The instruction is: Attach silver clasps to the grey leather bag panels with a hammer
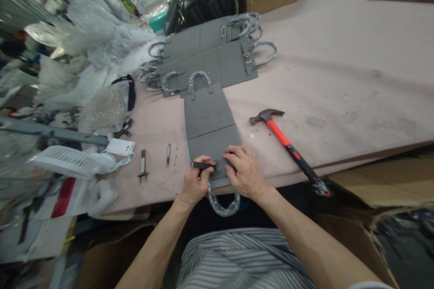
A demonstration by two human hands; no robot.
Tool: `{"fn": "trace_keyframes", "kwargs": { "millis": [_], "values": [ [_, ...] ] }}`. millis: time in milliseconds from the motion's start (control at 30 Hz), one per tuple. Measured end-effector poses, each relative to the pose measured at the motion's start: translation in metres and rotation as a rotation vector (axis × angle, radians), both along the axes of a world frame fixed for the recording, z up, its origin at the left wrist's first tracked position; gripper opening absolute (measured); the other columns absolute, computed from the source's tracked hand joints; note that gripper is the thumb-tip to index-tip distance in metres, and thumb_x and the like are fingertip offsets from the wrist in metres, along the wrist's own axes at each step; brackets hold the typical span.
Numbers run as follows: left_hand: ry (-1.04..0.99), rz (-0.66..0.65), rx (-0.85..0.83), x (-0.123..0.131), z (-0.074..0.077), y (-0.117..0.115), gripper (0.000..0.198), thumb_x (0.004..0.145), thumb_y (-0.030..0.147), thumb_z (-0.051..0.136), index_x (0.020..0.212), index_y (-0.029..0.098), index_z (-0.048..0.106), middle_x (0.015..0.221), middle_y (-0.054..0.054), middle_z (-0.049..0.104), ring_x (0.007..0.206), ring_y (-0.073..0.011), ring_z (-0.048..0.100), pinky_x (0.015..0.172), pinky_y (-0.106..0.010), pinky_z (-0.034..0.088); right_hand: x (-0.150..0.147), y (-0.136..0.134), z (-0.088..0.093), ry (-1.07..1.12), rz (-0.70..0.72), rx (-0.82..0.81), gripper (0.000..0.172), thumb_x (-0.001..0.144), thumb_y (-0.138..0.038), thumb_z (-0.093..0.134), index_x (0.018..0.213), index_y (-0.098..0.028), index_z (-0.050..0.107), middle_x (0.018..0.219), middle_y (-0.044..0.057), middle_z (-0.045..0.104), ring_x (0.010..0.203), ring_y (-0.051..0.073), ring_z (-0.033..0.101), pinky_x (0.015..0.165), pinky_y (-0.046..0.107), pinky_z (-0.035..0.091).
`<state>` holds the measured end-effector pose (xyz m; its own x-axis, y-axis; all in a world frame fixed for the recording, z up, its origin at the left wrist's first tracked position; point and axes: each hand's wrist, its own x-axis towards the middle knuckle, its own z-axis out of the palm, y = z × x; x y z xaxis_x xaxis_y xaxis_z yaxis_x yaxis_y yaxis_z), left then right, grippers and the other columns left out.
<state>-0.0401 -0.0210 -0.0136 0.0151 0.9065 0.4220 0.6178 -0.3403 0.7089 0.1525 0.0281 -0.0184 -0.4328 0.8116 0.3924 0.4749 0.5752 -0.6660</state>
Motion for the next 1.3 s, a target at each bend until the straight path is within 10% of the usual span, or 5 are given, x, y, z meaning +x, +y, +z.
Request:
{"fn": "trace_keyframes", "kwargs": {
  "millis": [200, 400, 633, 1033, 1300],
  "values": [
    [0.003, -0.023, -0.048, -0.001, -0.005, 0.001, 0.018, 0.096, 0.019, 0.053, 0.113, 0.020, 0.057, 0.092, -0.005, 0.072, 0.087, -0.0177, 0.071, 0.082, -0.031, 0.059, 0.009, 0.003, 0.006, 0.021, 0.014, -0.014, 0.022, 0.091, -0.019, 0.055, 0.109, -0.016, 0.067, 0.117, 0.013, 0.064, 0.108, 0.028, 0.056, 0.093, 0.046, 0.049],
    [0.035, -0.053, -0.005, 0.001, -0.011, 0.002, 0.023, 0.094, 0.020, 0.054, 0.117, 0.019, 0.058, 0.096, -0.007, 0.072, 0.093, -0.0203, 0.071, 0.088, -0.036, 0.059, 0.065, 0.016, 0.012, -0.265, -0.348, 0.107, 0.027, 0.090, -0.027, 0.054, 0.113, -0.018, 0.065, 0.120, 0.014, 0.062, 0.111, 0.030, 0.057, 0.099, 0.047, 0.046],
    [0.040, -0.031, -0.017, 0.004, -0.008, 0.004, 0.023, 0.091, 0.017, 0.054, 0.113, 0.019, 0.060, 0.092, -0.006, 0.072, 0.088, -0.0195, 0.071, 0.084, -0.034, 0.059, 0.123, 0.018, 0.008, -0.703, -0.515, -0.135, 0.030, 0.088, -0.034, 0.053, 0.108, -0.013, 0.061, 0.093, 0.014, 0.060, 0.081, 0.028, 0.056, 0.068, 0.036, 0.042],
    [0.081, -0.098, -0.075, 0.002, -0.004, 0.011, 0.027, 0.088, 0.011, 0.055, 0.113, 0.018, 0.061, 0.092, -0.006, 0.070, 0.086, -0.0201, 0.068, 0.083, -0.035, 0.057, 0.096, 0.041, 0.048, 0.174, -0.358, -1.071, 0.015, 0.068, -0.027, 0.057, 0.082, -0.020, 0.056, 0.061, -0.002, 0.049, 0.049, 0.013, 0.044, 0.047, 0.026, 0.040],
    [0.030, -0.074, -0.053, 0.006, -0.006, 0.009, 0.024, 0.086, 0.010, 0.056, 0.108, 0.018, 0.062, 0.094, -0.007, 0.069, 0.089, -0.0207, 0.066, 0.084, -0.035, 0.055, 0.075, 0.003, 0.107, 0.223, -0.341, -0.814, 0.035, 0.091, -0.058, 0.045, 0.080, -0.024, 0.047, 0.055, -0.007, 0.039, 0.041, 0.010, 0.035, 0.039, 0.023, 0.028]
  ]
}}
